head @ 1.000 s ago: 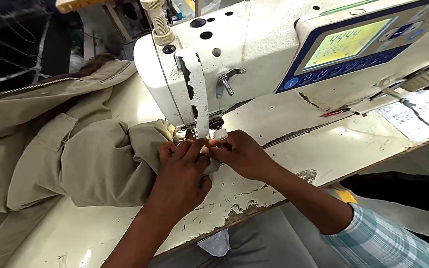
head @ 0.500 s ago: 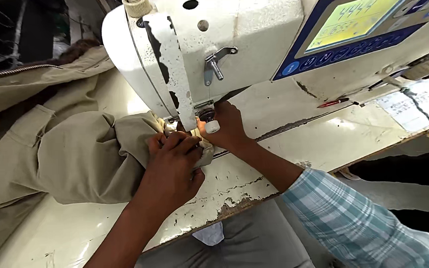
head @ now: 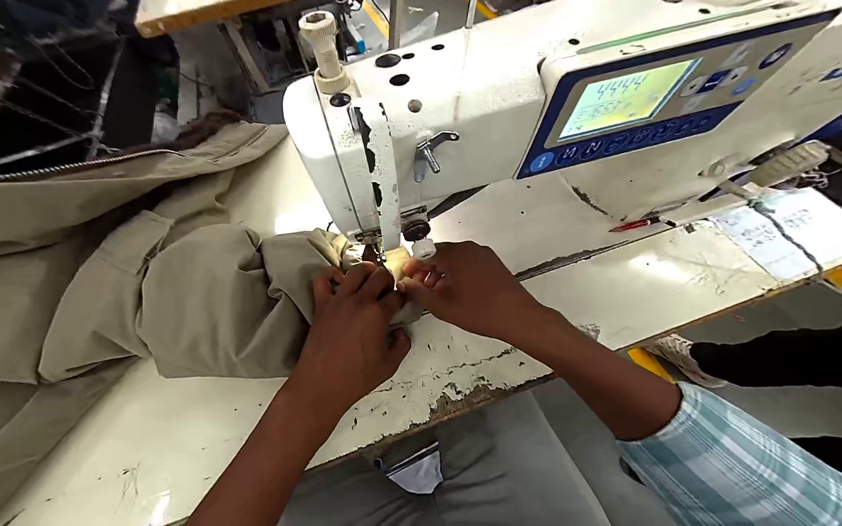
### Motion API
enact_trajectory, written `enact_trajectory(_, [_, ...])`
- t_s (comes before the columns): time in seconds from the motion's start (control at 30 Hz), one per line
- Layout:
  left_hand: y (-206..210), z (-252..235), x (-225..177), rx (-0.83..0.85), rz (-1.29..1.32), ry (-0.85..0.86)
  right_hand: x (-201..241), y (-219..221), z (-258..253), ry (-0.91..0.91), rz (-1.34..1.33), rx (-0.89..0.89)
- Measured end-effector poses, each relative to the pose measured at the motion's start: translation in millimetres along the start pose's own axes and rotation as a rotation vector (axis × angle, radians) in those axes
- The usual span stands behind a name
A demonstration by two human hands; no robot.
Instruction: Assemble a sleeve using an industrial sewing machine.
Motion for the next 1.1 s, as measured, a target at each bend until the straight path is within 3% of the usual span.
enact_trajectory(0.5, [14.0, 3.9, 2.2, -0.116, 0.082, 0.004, -6.2, -0.2, -10.0, 0.178, -0.113, 0.057])
enact_trajectory(0.67, [16.8, 4.4, 1.5, -0.145, 0.053, 0.021, -3.2, 2.3, -8.4, 0.098, -0.053, 0.027])
enact_trajectory(0.97, [24.9, 6.1, 7.8, -0.204, 0.091, 0.046, 18.4, -11.4, -13.4, 0.081, 0.141, 0.185])
enact_trajectory(1.1, [22.3, 7.4, 7.7, -0.188, 0.097, 0.048, 21.0, -13.3, -16.0, 0.065, 0.083, 0.097])
Point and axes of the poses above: each hand's wrist, its own z-axis away from the middle knuckle, its own y-axis out of the palm, x = y × z, the point moved 1 cm from there along -z, towards the middle knuckle, and after that the axes turned 8 degrees about -y, right-handed, at the moved point
